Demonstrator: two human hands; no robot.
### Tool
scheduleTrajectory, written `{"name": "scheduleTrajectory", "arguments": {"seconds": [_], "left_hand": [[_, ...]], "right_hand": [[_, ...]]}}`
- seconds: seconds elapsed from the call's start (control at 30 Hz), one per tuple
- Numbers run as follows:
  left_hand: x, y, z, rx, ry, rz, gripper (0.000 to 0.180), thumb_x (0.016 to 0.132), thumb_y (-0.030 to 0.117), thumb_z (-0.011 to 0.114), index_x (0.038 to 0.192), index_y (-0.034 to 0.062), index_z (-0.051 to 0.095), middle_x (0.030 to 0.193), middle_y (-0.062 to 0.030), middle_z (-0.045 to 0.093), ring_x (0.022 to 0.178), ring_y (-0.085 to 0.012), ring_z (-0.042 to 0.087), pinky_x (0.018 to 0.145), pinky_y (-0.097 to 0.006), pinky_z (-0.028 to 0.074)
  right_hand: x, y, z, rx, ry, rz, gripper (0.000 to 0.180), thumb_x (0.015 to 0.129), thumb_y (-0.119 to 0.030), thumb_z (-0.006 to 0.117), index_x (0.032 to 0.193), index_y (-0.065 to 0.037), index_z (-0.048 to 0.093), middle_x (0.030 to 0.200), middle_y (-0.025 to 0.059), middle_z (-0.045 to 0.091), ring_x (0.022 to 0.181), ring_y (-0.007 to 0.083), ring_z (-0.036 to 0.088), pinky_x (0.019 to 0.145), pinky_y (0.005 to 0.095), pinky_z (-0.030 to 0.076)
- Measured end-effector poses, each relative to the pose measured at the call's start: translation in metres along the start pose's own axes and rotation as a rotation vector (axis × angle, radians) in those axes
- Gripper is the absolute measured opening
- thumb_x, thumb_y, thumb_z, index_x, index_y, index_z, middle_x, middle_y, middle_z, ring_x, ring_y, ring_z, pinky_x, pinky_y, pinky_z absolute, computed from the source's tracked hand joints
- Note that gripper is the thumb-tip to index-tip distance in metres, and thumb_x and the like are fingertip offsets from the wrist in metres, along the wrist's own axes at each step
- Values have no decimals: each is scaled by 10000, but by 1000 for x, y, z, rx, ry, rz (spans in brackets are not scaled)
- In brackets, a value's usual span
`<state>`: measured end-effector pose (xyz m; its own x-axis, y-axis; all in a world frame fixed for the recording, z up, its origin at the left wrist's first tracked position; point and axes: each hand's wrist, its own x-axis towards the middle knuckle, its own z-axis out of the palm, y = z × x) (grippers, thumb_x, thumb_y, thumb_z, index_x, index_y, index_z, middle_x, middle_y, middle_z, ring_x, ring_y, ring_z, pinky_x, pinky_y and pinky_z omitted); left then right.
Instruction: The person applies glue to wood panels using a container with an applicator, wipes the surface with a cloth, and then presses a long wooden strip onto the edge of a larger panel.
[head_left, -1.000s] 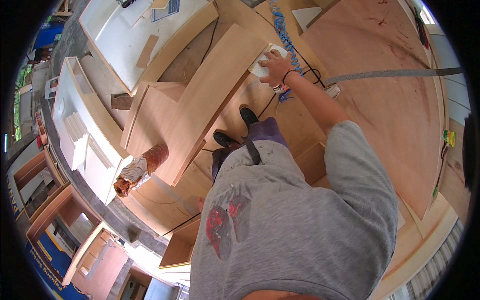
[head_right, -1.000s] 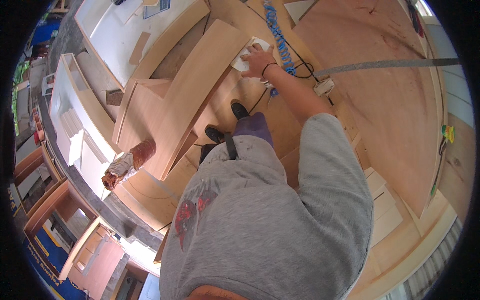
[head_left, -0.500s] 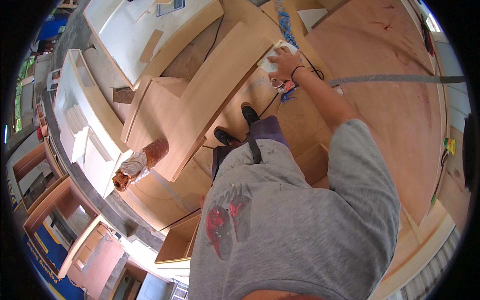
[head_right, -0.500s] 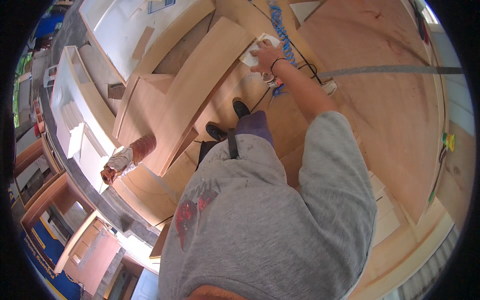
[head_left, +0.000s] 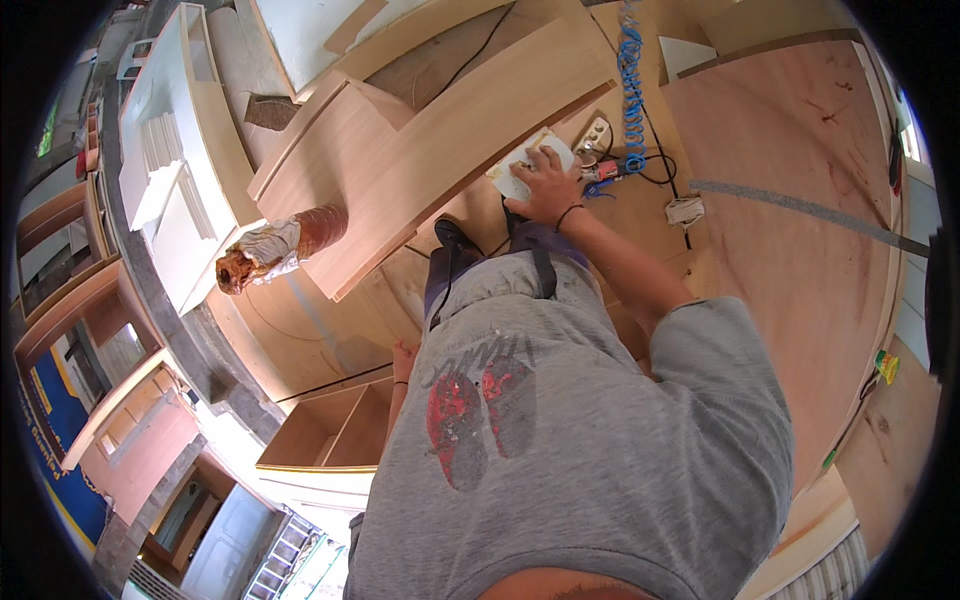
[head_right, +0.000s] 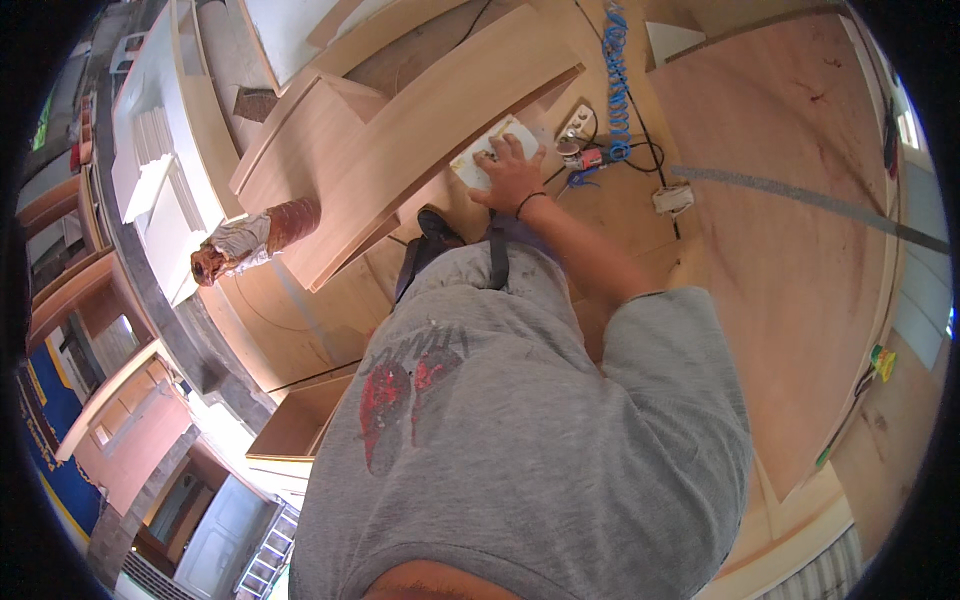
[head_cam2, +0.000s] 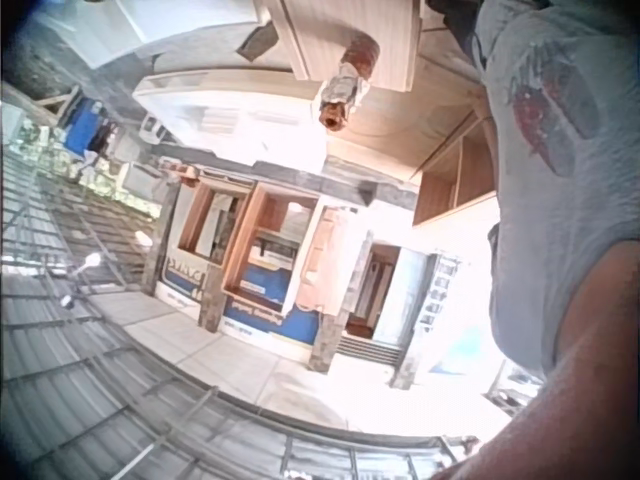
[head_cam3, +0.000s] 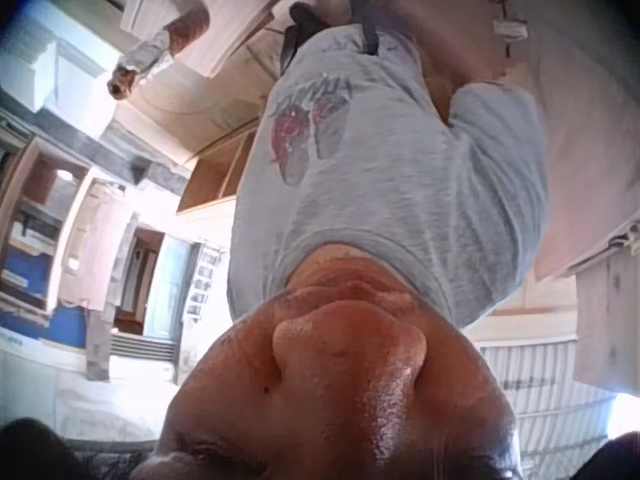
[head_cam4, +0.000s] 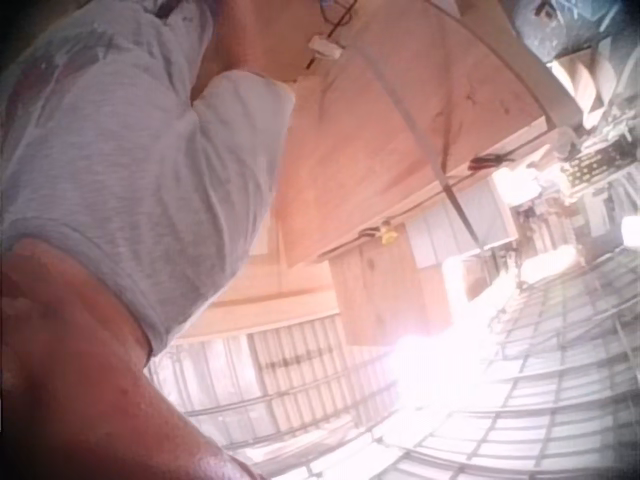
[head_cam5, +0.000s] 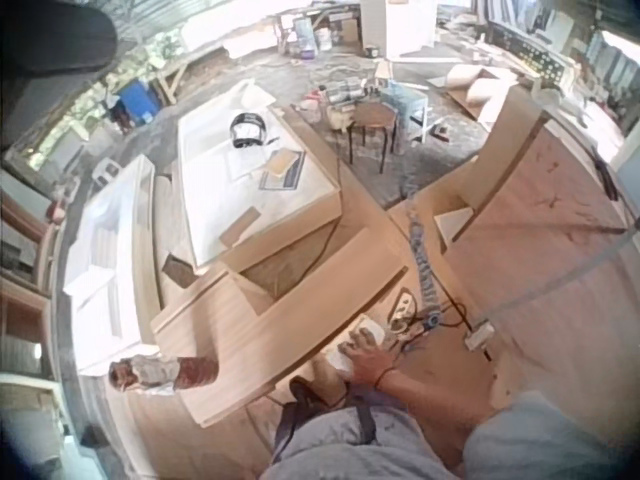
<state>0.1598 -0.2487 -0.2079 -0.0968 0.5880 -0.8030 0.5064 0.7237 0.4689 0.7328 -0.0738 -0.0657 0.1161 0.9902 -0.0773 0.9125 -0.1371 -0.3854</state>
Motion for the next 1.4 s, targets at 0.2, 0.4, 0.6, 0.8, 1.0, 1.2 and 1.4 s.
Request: {"name": "scheduleTrajectory", "arguments": {"seconds": [0.2,0.4,0.6,0.8,1.0,1.2,1.4], "left_hand": [[5,-24,-4,-162,-2,-53,739,762,435,701,1161,-111,406,705,-48,513,597,-109,464,607,-257,428],[-16,-1,1,5,96,87,706,769,354,720,1191,-84,360,719,-46,502,591,-104,452,566,-260,419],[-35,-38,0,19,43,50,740,768,384,697,1235,-81,360,795,-115,569,683,-155,523,631,-301,445],[-70,73,3,339,122,34,697,780,380,658,1238,-70,386,855,-166,583,762,-224,567,701,-320,456],[-34,24,-23,399,-1,-89,583,821,331,605,1217,-52,413,941,-193,587,794,-260,596,786,-345,461],[-42,56,-60,-10,78,-42,636,818,361,624,1242,-42,376,973,-203,590,840,-277,600,821,-359,461],[-44,26,-114,49,115,56,692,808,401,638,1249,-58,365,1007,-227,585,936,-308,588,861,-388,453]], "right_hand": [[5,-13,20,-29,5,32,607,632,-537,662,1175,-289,552,1348,55,377,1286,283,286,889,744,201],[1,-25,-18,-117,-143,104,577,642,-538,651,1142,-257,590,1321,56,414,1266,272,317,877,733,217],[28,-29,-30,-139,-230,124,586,655,-540,623,1147,-225,592,1337,65,421,1278,280,323,912,735,217],[21,-25,-31,-206,-395,199,581,660,-550,621,1138,-221,606,1314,68,447,1277,273,326,896,735,230],[-8,-54,-35,-123,-319,151,580,651,-545,618,1129,-217,615,1295,74,464,1260,270,345,885,737,231],[-1,-102,-6,-115,-239,106,580,660,-525,629,1147,-212,595,1313,77,441,1274,280,332,898,754,220],[-1,-111,5,-183,-216,152,569,669,-528,633,1146,-218,598,1311,75,441,1267,276,338,904,752,219]]}}
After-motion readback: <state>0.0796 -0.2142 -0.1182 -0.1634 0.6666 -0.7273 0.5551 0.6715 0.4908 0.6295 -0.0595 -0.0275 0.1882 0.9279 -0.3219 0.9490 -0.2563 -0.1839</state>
